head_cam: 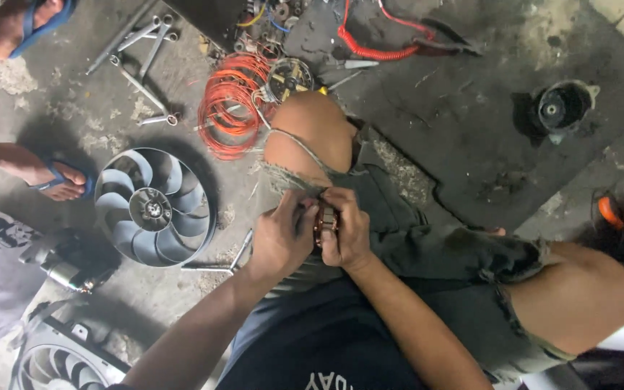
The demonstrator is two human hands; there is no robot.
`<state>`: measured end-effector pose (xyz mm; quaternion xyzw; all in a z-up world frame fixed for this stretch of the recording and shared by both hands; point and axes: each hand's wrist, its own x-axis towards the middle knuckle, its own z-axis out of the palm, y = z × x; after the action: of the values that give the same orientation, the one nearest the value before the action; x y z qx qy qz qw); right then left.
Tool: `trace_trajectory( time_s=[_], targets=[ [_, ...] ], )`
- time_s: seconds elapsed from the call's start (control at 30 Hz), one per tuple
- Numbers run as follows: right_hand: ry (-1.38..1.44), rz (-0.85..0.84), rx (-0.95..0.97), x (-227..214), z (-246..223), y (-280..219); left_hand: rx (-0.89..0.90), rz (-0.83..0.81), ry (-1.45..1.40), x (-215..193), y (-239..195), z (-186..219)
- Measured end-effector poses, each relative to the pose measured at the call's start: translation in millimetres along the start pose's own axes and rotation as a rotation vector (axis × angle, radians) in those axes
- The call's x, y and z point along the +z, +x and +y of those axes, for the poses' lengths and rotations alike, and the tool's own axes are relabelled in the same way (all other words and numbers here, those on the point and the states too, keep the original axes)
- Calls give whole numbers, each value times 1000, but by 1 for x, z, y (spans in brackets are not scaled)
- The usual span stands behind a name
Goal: The person sits on the floor and cleans a small mechanical part, likely a fan motor, using a dark cloth. They wipe the copper windings and metal housing repeatedly. A fan blade and various tools are visible on the floor nearby.
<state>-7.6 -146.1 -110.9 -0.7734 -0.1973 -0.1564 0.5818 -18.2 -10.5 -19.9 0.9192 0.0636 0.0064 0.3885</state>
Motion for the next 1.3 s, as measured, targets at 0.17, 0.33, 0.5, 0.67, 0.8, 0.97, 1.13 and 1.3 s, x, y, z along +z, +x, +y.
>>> trace_trajectory(
  time_s=[0.17,0.33,0.5,0.67,0.8,0.97,1.13,1.3],
  targets=[
    [25,-2,79,-1,-10,17,-212,-117,-53,-17,-7,15],
    [-17,-53,34,3,3,-10,-260,-233,72,-4,13,-5],
    [103,-56,-15,-14,-17,6,-246,-229,-80,-23,24,2],
    [87,9,-38,-16,-25,4,-239,-105,-145,-44,21,6],
    [159,-83,66,-11,-42,26,-133,-45,-138,-47,5,9],
    [163,-46,104,-5,-37,23,-44,-20,-75,-49,-8,27],
    [207,-39,170,-1,-37,25,53,24,-96,-39,-16,15],
    [160,13,55,7,-34,28,70,27,98,-19,-5,-1]
  ],
)
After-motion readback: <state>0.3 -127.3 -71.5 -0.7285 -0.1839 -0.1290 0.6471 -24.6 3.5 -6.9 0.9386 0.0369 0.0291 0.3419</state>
